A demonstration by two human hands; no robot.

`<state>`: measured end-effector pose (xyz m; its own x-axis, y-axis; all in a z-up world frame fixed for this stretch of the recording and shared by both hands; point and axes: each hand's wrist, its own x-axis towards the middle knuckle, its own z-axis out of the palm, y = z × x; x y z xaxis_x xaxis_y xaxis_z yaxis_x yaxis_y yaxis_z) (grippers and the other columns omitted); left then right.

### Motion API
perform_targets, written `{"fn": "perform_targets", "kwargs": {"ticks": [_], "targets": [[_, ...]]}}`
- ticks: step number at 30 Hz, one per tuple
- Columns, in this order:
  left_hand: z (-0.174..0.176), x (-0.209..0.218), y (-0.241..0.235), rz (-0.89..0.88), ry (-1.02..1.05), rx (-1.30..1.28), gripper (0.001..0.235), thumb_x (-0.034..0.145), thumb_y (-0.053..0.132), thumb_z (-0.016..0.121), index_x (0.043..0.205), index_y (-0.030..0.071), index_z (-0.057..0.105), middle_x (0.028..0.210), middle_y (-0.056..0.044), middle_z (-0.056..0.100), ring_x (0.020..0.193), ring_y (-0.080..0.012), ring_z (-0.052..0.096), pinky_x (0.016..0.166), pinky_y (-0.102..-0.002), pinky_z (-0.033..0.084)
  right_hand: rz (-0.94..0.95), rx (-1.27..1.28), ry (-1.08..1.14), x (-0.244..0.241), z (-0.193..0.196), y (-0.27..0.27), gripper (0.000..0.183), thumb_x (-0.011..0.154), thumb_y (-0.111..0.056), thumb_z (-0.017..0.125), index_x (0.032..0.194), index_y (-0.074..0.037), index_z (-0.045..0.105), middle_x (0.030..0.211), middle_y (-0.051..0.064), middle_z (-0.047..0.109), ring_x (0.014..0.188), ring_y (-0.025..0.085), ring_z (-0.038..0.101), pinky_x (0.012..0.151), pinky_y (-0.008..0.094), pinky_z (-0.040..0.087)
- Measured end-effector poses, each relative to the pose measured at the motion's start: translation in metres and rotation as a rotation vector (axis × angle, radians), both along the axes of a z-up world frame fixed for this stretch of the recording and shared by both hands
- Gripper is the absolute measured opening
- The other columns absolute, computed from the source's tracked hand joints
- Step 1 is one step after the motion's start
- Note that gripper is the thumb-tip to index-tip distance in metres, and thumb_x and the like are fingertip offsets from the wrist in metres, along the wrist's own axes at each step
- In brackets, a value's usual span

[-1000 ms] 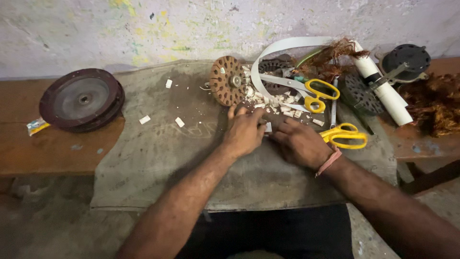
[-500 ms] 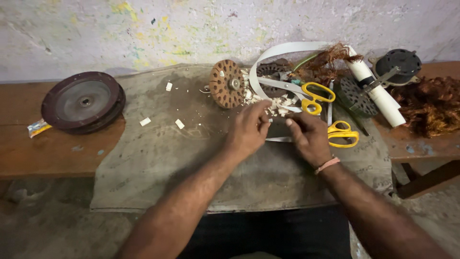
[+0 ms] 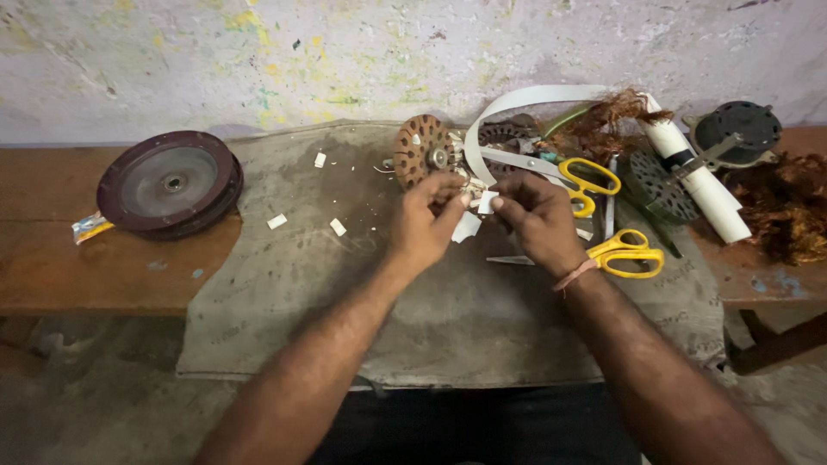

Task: The person prepares a fan stator for rewinding by clearing debris from the slots and cutting strips of white insulation paper with scissors to fit into the stator core.

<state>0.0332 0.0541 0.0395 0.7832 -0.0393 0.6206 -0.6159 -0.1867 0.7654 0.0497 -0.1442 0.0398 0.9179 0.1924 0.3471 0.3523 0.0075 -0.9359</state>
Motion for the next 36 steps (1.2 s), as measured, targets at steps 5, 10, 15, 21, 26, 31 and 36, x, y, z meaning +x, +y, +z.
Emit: {"fn": "perform_targets", "kwargs": {"ticks": [5,10,15,21,26,31,36], "targets": [[0.003,0.025,0.009,-0.12,0.279,-0.013,0.016,0.093,0.007,0.072,0.107,-0.001,0.07,0.084,-0.004,0.073,0.069,-0.0088,0.066,0.06,-0.025,0.055,0.047,0.006,-0.016,0.01,0.007,0.017,0.003,0.096,-0.001,0.066,0.099,-0.001,0.065,0.081,0.001,0.068,0.069,0.006,0.06,0.059,0.023,0.049],[0.022,0.043,0.016,-0.144,0.288,0.0,0.007,0.094,0.003,0.066,0.1,0.0,0.066,0.084,-0.003,0.068,0.067,-0.0074,0.061,0.056,-0.026,0.054,0.017,-0.037,-0.131,0.03,0.014,0.032,0.004,0.098,-0.001,0.067,0.099,-0.001,0.063,0.081,0.001,0.066,0.07,0.007,0.059,0.061,0.024,0.048],[0.048,0.073,0.041,0.034,-0.083,0.21,0.01,0.093,-0.003,0.065,0.098,0.003,0.058,0.079,-0.003,0.065,0.07,-0.007,0.062,0.061,-0.027,0.051,-0.163,-0.316,-0.643,0.049,0.051,0.056,0.02,0.095,0.002,0.073,0.114,-0.003,0.069,0.089,0.009,0.07,0.077,0.015,0.068,0.071,0.028,0.054],[0.05,0.118,0.067,-0.112,0.118,0.032,0.011,0.095,-0.005,0.06,0.093,0.004,0.057,0.072,0.002,0.057,0.063,-0.0041,0.05,0.053,-0.024,0.04,-0.12,-0.479,-0.896,0.06,0.082,0.078,0.04,0.083,0.003,0.079,0.121,-0.003,0.068,0.115,0.017,0.067,0.096,0.031,0.069,0.079,0.038,0.057],[0.041,0.12,0.068,-0.226,0.086,-0.039,0.011,0.097,-0.004,0.061,0.093,0.005,0.056,0.076,0.004,0.059,0.067,-0.0019,0.052,0.057,-0.022,0.043,-0.145,-0.447,-0.849,0.064,0.074,0.082,0.04,0.084,0.004,0.078,0.121,-0.003,0.066,0.116,0.015,0.068,0.095,0.03,0.072,0.078,0.036,0.059],[0.047,0.111,0.071,-0.197,0.138,0.024,0.009,0.096,-0.003,0.059,0.093,0.005,0.056,0.075,0.003,0.06,0.066,-0.0022,0.053,0.056,-0.022,0.043,-0.154,-0.457,-0.815,0.061,0.071,0.084,0.038,0.084,0.002,0.079,0.12,-0.002,0.066,0.117,0.016,0.068,0.09,0.027,0.073,0.075,0.034,0.059],[0.038,0.113,0.073,-0.204,0.106,0.019,0.01,0.094,-0.004,0.058,0.09,0.004,0.056,0.073,0.003,0.06,0.065,-0.0026,0.053,0.055,-0.023,0.041,-0.184,-0.478,-0.873,0.055,0.072,0.085,0.033,0.085,0.003,0.078,0.117,-0.003,0.069,0.114,0.014,0.069,0.096,0.03,0.073,0.079,0.035,0.06]]}}
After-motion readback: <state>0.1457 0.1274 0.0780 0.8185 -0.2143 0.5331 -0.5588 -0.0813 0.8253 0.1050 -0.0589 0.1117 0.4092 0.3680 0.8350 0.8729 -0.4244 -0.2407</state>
